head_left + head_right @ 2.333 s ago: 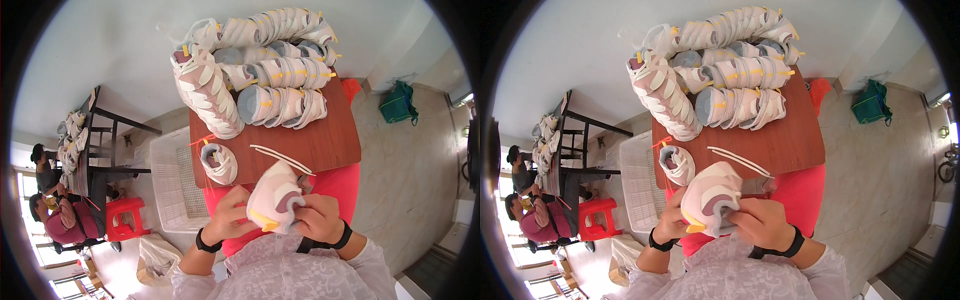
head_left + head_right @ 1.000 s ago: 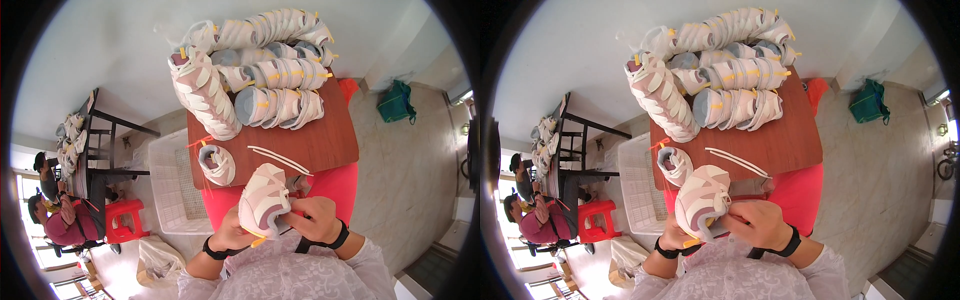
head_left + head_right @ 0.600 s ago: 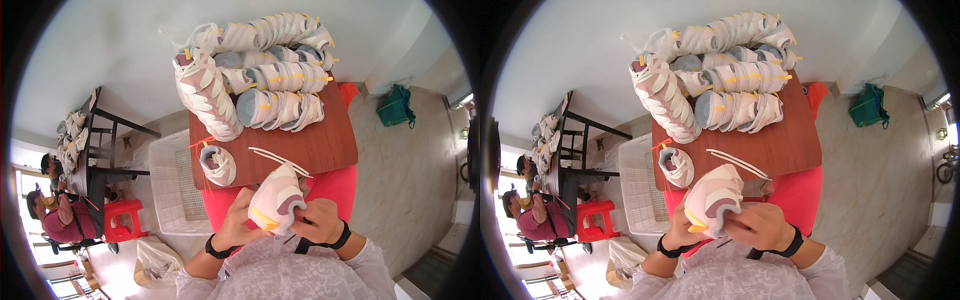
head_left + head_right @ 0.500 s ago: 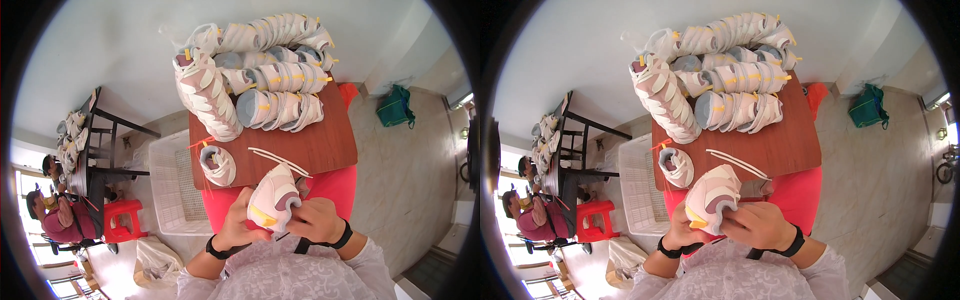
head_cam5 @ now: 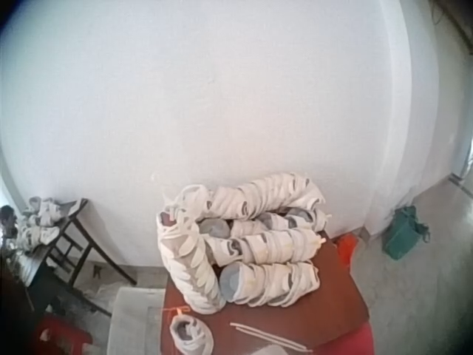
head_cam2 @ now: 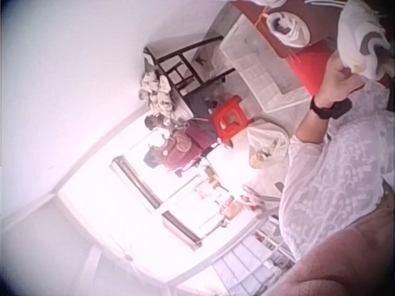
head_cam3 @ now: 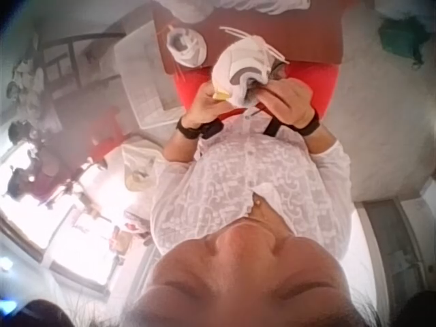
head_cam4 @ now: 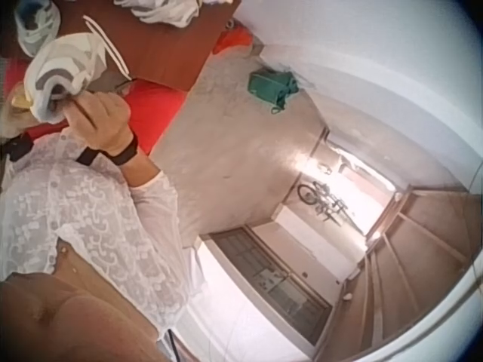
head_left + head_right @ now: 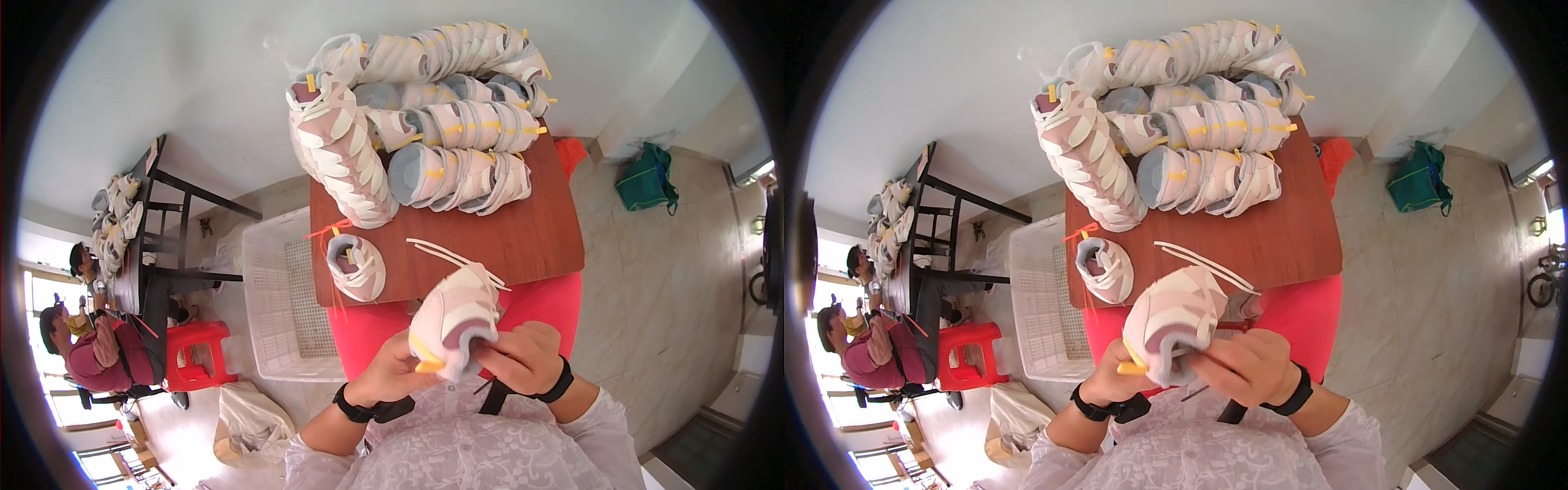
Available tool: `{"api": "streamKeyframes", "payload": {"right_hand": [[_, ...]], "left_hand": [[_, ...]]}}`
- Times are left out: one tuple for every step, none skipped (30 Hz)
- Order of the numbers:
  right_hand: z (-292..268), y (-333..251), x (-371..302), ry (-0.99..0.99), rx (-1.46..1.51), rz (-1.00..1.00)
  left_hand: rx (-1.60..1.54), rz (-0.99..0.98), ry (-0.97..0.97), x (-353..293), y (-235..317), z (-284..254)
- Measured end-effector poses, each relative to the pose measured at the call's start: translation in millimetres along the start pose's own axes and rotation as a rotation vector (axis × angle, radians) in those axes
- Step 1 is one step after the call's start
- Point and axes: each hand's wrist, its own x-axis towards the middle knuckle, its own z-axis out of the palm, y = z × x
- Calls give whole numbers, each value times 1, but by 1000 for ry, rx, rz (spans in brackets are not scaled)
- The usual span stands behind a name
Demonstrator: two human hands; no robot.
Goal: Lacing shoes and organizing them into a bin in a workshop setting.
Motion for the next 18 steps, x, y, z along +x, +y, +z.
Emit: {"api": "streamKeyframes", "payload": {"right_hand": [[-1,0,-2,-19,7,-5],[1,1,-4,-21,6,-4],[3,3,-7,1,29,-1],[4,4,-8,23,52,1],[4,3,-9,22,52,1],[5,3,-9,29,48,3],[5,3,-10,37,43,4],[5,3,-9,36,43,4],[3,2,-8,26,50,1],[2,2,-8,16,57,-3],[1,2,-7,16,56,-2],[1,3,-7,12,56,-11],[0,3,-7,9,57,-20],[0,3,-6,9,58,-19],[-1,3,-5,4,43,-19],[-2,3,-3,-1,29,-20],[-3,3,-3,-2,28,-19],[-3,4,-2,-31,25,-37]], "left_hand": [[-2,-1,-1,0,0,0],[-124,-48,-2,0,0,0],[-244,-96,-1,1,0,0],[-315,-108,-6,1,-1,-1],[-316,-108,-6,2,-1,-1],[-378,-125,-1,2,-1,-1],[-439,-143,5,2,-1,-1],[-439,-143,5,2,-2,-1],[-388,-108,-9,2,-4,-2],[-336,-72,-23,2,-6,-2],[-337,-73,-24,3,-4,-4],[-277,-51,-99,3,-3,-8],[-216,-30,-174,3,-1,-12],[-216,-31,-173,2,-2,-16],[-333,-25,-233,2,-4,-21],[-450,-18,-293,2,-5,-23],[-451,-18,-294,2,-5,-23],[-708,-158,-223,4,-1,-22]]}}
